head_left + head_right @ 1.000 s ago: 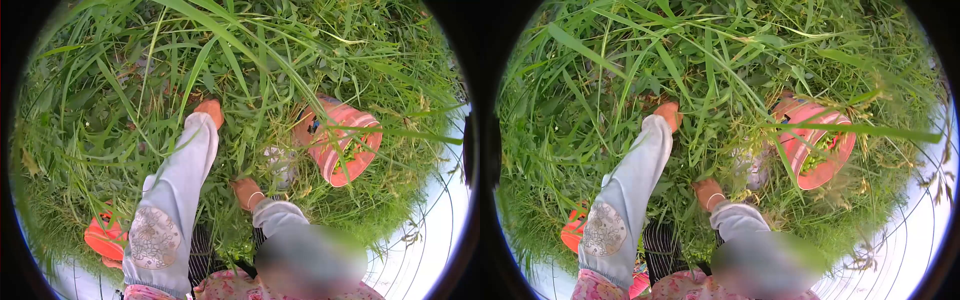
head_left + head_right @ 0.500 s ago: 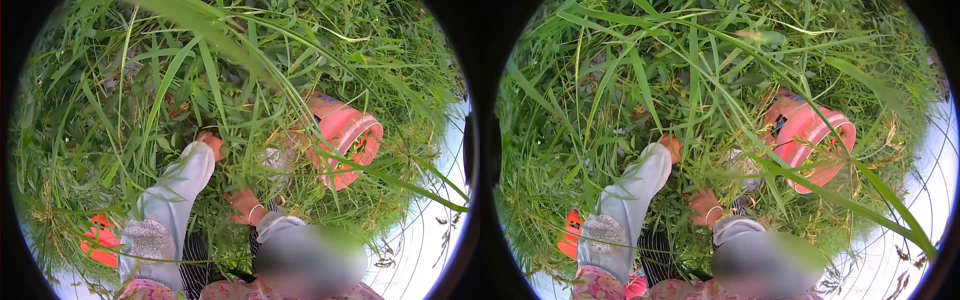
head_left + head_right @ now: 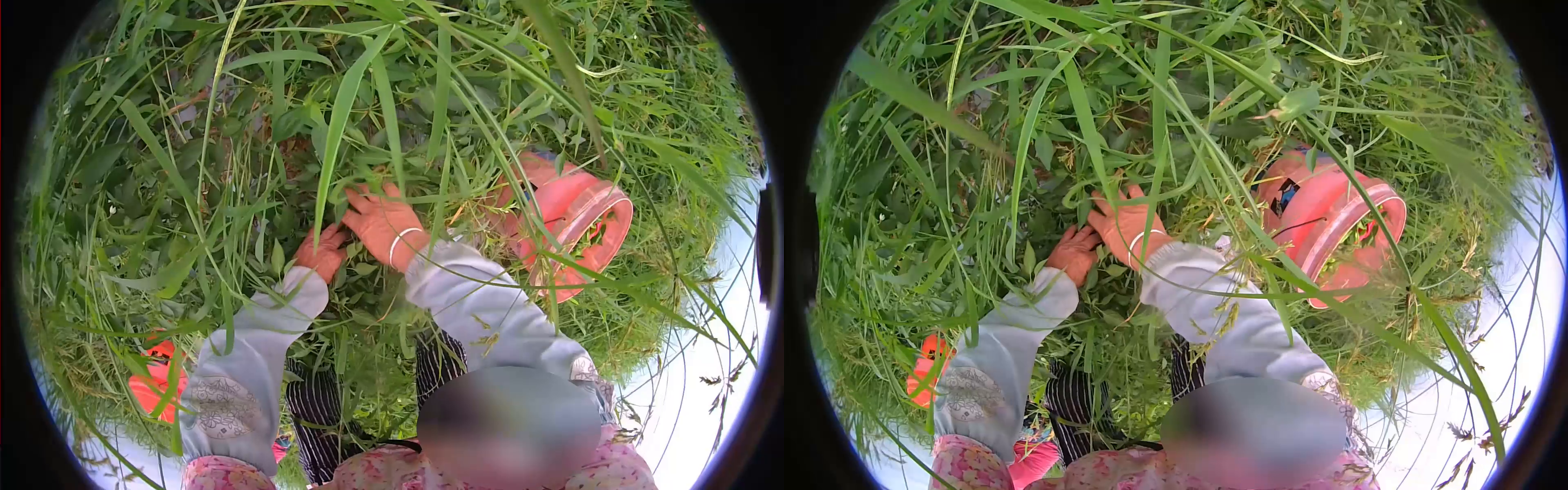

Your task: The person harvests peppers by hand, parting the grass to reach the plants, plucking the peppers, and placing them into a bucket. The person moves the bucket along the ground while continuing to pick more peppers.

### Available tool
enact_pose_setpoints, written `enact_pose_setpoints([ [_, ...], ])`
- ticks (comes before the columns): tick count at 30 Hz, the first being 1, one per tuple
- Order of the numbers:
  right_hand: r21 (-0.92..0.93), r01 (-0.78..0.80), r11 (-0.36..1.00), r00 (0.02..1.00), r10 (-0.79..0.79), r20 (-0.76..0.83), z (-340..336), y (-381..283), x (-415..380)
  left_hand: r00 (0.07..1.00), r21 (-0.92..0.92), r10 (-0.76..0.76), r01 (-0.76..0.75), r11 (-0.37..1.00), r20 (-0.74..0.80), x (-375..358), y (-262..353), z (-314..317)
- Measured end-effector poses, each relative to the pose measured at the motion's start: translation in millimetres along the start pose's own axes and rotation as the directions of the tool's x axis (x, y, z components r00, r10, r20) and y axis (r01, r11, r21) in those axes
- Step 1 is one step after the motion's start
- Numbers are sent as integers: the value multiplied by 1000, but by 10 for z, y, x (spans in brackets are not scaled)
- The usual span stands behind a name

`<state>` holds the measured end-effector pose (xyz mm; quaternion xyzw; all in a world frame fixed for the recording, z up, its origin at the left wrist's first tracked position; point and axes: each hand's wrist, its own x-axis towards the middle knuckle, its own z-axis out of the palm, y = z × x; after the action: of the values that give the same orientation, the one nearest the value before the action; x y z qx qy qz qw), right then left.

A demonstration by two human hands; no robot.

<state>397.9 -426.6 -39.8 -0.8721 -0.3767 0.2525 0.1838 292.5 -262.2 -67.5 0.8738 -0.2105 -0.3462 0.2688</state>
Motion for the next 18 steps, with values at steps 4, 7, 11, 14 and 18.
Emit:
enact_pose_setpoints([
  [4, -219, -155, 963, 877, 236, 418, -85, 365, 53, 998, 13, 12, -11, 1000, -66, -20, 17, 65],
  [7, -230, -318, 920, 856, 382, 349, -381, 453, -233, 992, -89, -108, 102, 991, -62, 7, 4, 215],
  [11, -140, -173, 975, 950, 203, 239, -474, 772, -610, 998, -22, 2, -4, 1000, -66, -68, 33, 91],
  [14, -6, -126, 992, 972, 124, 201, -504, 967, -676, 996, -123, 10, -21, 992, -89, -89, -1, 57],
  [18, 382, -264, 886, 964, 226, 142, -686, 1291, -776, 992, 11, 38, -40, 999, 121, -107, 51, -207],
])
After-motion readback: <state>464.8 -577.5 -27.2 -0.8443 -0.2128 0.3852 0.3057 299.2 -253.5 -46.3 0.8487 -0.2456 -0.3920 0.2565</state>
